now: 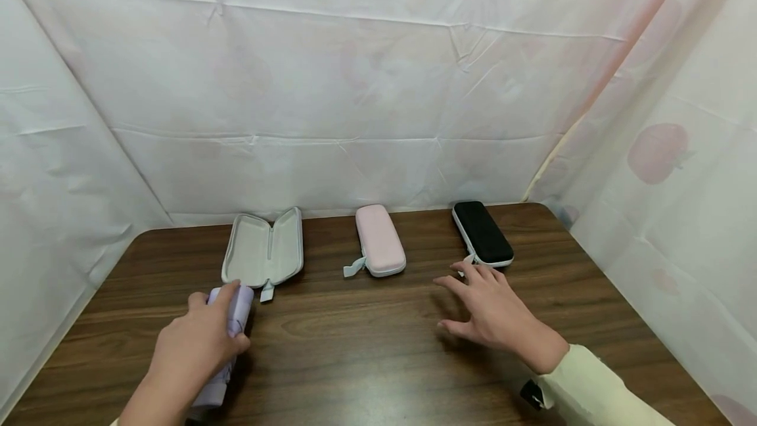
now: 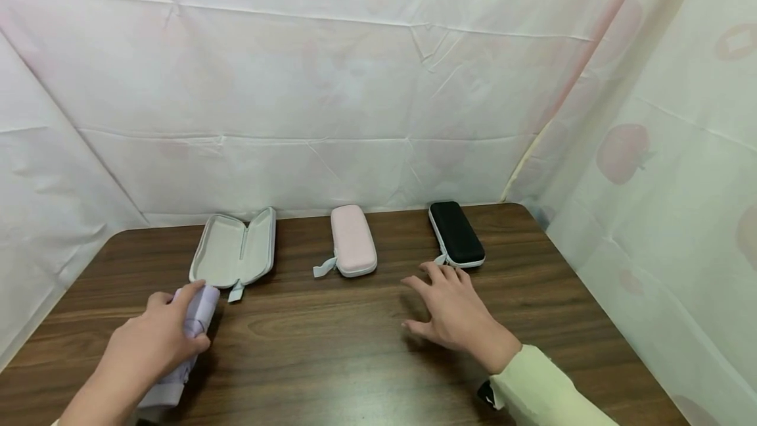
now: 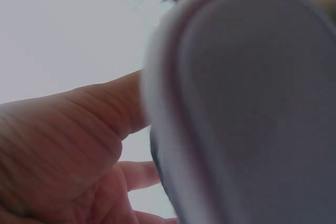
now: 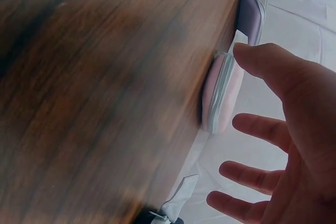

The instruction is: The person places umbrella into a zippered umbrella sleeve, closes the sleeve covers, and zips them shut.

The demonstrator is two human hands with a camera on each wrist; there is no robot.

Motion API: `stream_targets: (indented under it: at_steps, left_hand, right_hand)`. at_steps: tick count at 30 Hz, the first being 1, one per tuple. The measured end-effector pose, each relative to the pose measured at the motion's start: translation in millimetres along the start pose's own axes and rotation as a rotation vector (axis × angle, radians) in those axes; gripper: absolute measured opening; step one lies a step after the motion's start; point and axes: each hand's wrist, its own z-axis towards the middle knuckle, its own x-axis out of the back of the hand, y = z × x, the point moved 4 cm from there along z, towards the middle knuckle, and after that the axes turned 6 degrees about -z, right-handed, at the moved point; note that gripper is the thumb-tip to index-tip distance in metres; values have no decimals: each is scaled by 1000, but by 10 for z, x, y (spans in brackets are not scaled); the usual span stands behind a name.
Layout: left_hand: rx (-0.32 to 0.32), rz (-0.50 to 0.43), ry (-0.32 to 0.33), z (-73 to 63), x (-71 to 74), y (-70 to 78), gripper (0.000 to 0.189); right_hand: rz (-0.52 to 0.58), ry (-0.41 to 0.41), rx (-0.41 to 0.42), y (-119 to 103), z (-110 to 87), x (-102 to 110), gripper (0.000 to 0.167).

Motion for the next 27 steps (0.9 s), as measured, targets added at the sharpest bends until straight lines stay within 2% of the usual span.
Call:
stream_targets:
  at_steps: [5,13,19,27]
  left_hand:
    - [-17,-4,60,68,166,30,97]
    - [-51,-9,145,234,378,200,93]
    - [-73,-20,187,409,451,284,81]
    - [-120,-49,287,671,444,389,70]
  right_hand:
    - [0,-18,0,6,-10,-25,63]
    - [-8,-13,5,12,-38,-24,62]
    - [-4,-21,3,17,-49,-24,61]
    - [-2,-15,1,30,-73,-17,61]
